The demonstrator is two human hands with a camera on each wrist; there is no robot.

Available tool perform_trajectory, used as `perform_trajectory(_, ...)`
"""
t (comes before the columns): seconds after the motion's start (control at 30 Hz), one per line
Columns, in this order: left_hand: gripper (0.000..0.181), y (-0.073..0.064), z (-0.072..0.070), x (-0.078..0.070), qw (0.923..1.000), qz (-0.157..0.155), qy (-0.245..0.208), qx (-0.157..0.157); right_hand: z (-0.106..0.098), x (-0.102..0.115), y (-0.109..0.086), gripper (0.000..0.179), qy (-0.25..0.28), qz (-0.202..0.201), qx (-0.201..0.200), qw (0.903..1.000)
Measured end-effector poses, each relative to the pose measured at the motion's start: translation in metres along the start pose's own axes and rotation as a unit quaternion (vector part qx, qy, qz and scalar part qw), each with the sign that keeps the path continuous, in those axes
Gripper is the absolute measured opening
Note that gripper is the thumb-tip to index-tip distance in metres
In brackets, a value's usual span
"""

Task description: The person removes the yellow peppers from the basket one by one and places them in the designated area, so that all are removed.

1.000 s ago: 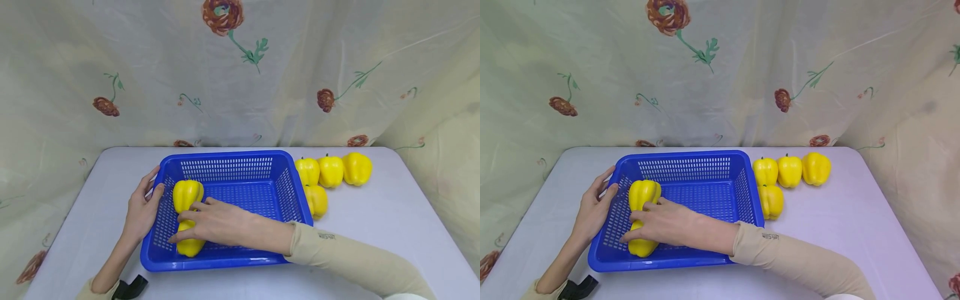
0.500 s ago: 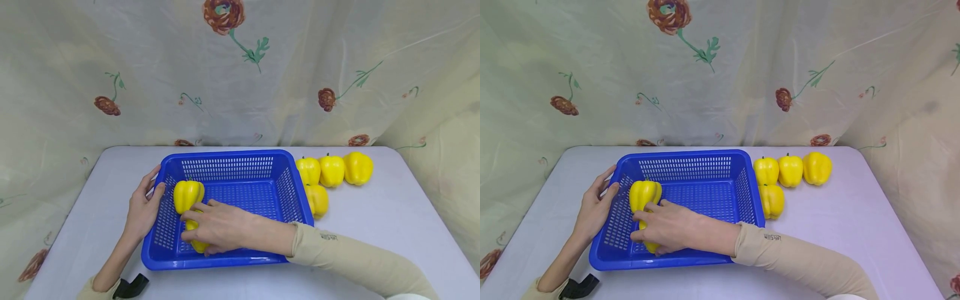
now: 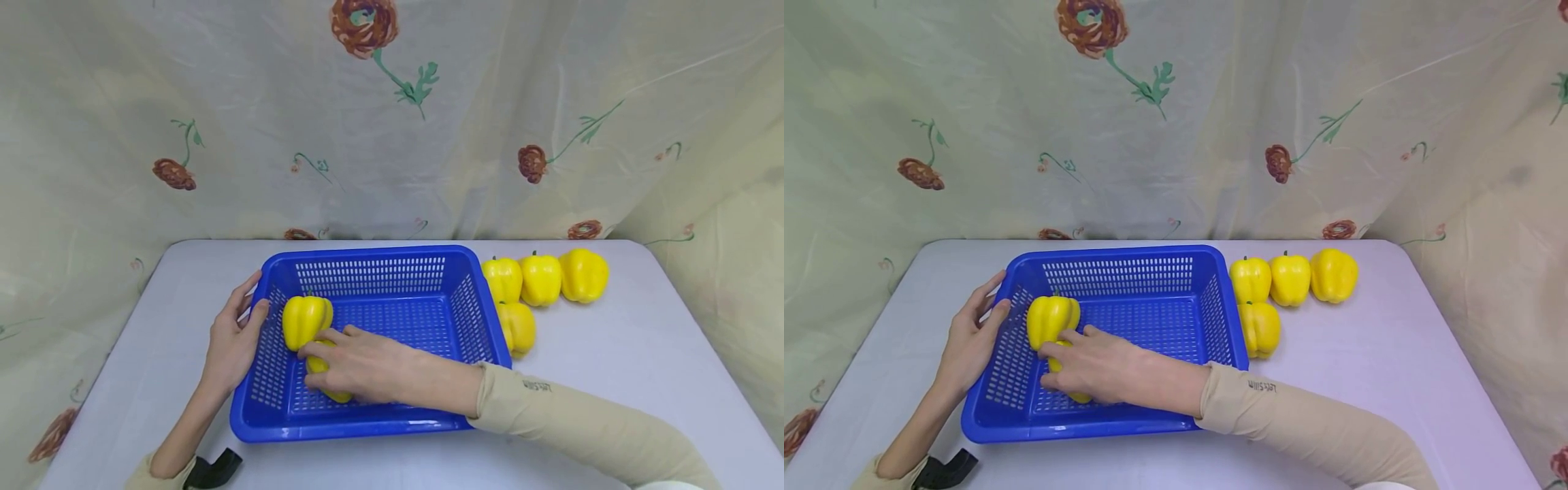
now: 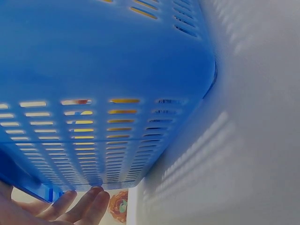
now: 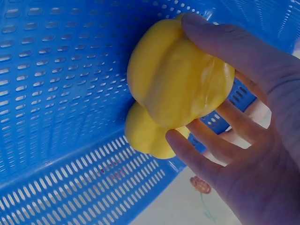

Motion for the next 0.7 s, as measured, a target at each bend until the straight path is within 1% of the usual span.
perform_trajectory(0.27,0.057,0.0,0.0,0.0,1.0,-0.005,0.001,0.001,0.003,-0.001,0.0,0.064,-0.004,0.009,0.011,0.9999)
perform_trajectory(0.4,0.056,0.0,0.0,0.0,1.0,-0.004,-0.001,0.002,0.001,0.0,-0.001,0.064,-0.015,0.009,0.008,0.9998)
perform_trajectory(0.57,0.056,0.0,0.001,0.001,1.0,-0.002,-0.003,0.003,-0.006,0.0,-0.004,0.062,-0.024,0.01,-0.004,0.9996)
perform_trajectory(0.7,0.056,0.0,0.0,0.0,1.0,-0.003,-0.004,0.003,-0.017,-0.003,-0.011,0.06,-0.01,0.027,-0.007,0.9996)
Point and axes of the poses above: each hand's wrist, its own y-axis towards the middle knuckle, its own z-axis out of the palm, x = y × z, the point moved 4 cm from there along y, towards the middle knuckle, and after that the axes turned 14 degrees about -x, right-handed, at the moved point
